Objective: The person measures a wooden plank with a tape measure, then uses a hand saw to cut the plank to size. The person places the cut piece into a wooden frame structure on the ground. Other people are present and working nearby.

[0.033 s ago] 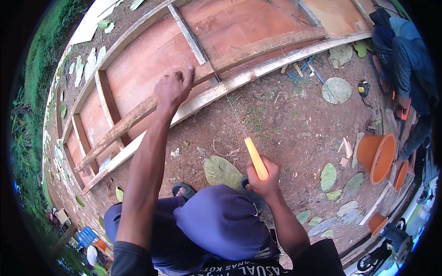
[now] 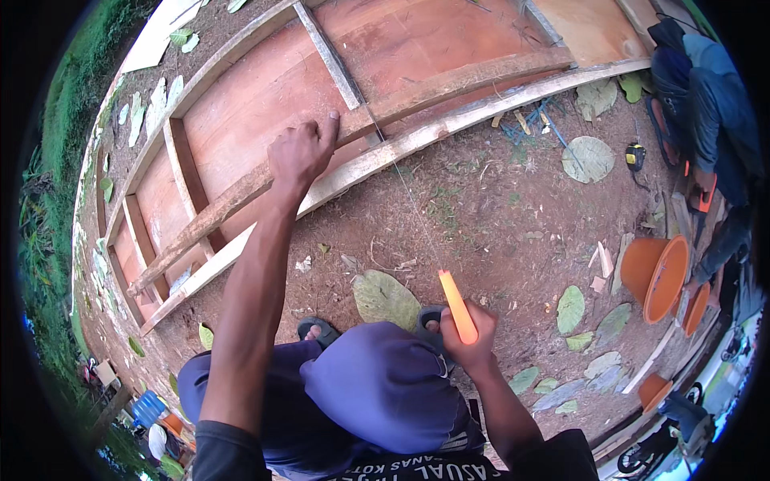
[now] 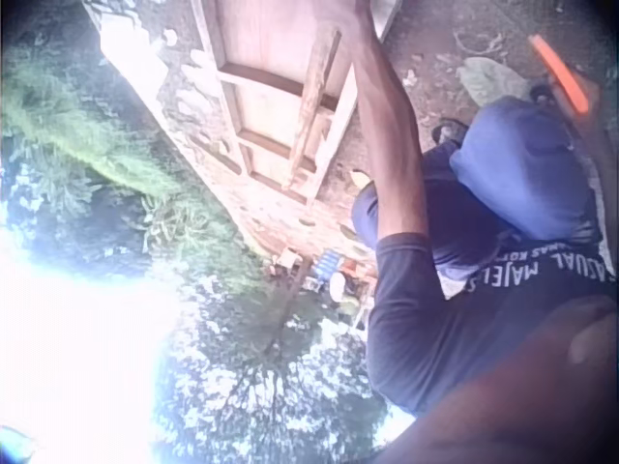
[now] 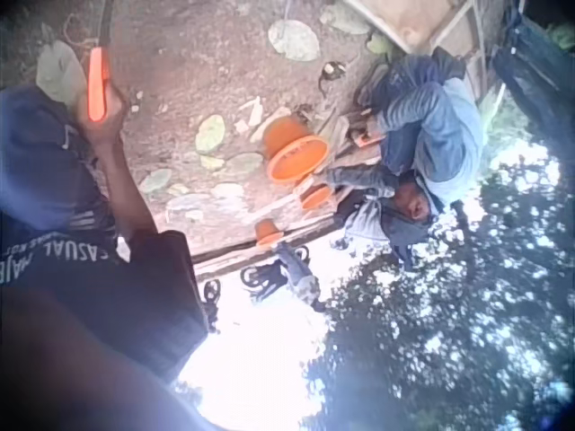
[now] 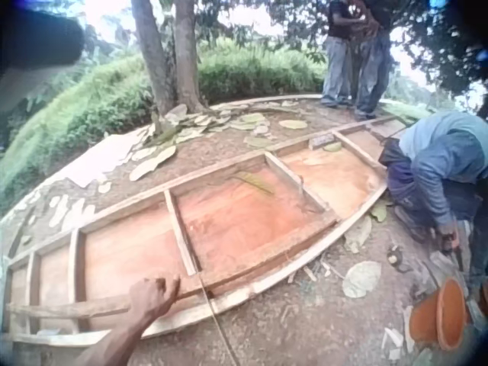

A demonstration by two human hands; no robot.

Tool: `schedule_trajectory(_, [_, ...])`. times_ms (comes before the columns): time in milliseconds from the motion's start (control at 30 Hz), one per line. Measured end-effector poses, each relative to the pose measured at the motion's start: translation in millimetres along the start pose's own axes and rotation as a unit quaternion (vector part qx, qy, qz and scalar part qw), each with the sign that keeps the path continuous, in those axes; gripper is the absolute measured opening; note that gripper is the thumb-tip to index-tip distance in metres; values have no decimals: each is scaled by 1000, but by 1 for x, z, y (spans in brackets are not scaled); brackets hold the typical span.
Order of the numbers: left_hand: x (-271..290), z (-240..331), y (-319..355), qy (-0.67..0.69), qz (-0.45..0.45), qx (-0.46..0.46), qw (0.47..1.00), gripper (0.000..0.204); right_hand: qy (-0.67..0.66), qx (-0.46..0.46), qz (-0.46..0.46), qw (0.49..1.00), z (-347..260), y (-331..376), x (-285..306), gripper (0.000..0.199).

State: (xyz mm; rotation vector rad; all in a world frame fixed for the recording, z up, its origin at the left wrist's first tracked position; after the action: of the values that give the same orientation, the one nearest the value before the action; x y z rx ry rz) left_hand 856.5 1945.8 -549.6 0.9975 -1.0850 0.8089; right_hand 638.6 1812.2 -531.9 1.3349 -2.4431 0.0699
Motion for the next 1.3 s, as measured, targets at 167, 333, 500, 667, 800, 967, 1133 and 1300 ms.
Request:
schedule_trajectory(167, [2, 10, -6, 3, -1, -3, 1000, 77, 2, 36, 42, 998, -6, 7, 13, 12])
schedule_trajectory(333, [7, 9, -10, 8, -8, -8, 1000, 77, -15, 18, 25, 999, 1, 24, 19, 10])
schedule_trajectory(500, [8, 9, -16, 1, -8, 10, 1000, 76, -22, 14, 38, 999, 12, 144, 67, 19])
schedule_trajectory(667, [11, 27, -18, 15, 25, -29, 999, 77, -9, 66, 71, 995, -21, -46, 10, 21])
schedule_trajectory(800, [5, 6, -12, 22, -4, 0, 1000, 76, -21, 3, 24, 999, 24, 75, 32, 10])
schedule_trajectory(967, [-8, 7, 2, 10, -14, -17, 1000, 77, -32, -24, 68, 997, 11, 115, 53, 8])
schedule_trajectory(1133, [5, 20, -11, 10, 6, -17, 1000, 76, 24, 29, 80, 996, -24, -42, -6, 20])
schedule_trajectory(1300, [14, 7, -3, 13, -10, -17, 1000, 82, 15, 74, 99, 992, -34, -24, -2, 20])
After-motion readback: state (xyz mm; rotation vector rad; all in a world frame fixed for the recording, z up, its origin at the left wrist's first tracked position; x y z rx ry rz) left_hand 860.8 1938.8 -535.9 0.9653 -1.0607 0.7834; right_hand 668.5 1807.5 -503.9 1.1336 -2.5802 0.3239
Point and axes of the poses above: each hand's wrist, its own y-axis away from the middle knuckle, its own x-axis out of the back of the hand, z = x × y, the point moved 6 cm from there along -y, towards the middle knuckle, and after that the axes turned 2 degrees about x, right-handed, at the moved point
